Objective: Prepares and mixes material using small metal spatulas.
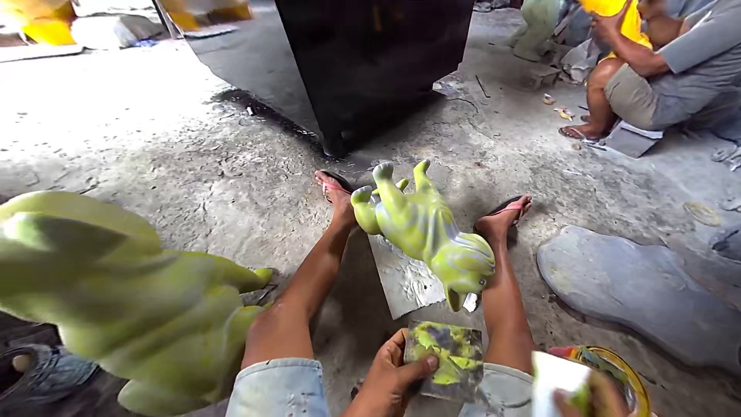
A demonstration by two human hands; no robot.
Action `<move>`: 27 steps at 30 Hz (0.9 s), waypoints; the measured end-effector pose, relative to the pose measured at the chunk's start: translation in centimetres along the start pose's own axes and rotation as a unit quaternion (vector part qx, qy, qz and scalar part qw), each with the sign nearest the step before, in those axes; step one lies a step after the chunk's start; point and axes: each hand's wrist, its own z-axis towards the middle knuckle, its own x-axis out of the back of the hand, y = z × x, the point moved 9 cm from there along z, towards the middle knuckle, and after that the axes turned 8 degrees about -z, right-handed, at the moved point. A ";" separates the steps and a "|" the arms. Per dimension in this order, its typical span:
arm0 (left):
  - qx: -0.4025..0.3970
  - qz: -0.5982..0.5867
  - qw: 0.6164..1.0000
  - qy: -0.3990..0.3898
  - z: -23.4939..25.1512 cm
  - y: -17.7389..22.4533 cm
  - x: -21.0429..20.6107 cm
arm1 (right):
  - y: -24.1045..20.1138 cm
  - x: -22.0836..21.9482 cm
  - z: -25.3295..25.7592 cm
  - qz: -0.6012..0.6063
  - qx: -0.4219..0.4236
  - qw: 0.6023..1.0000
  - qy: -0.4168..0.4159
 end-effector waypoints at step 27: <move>-0.121 0.355 0.926 -0.052 -1.6 2.7 0.9 | -8.5 -16.6 -6.0 0.218 -0.105 0.949 -0.201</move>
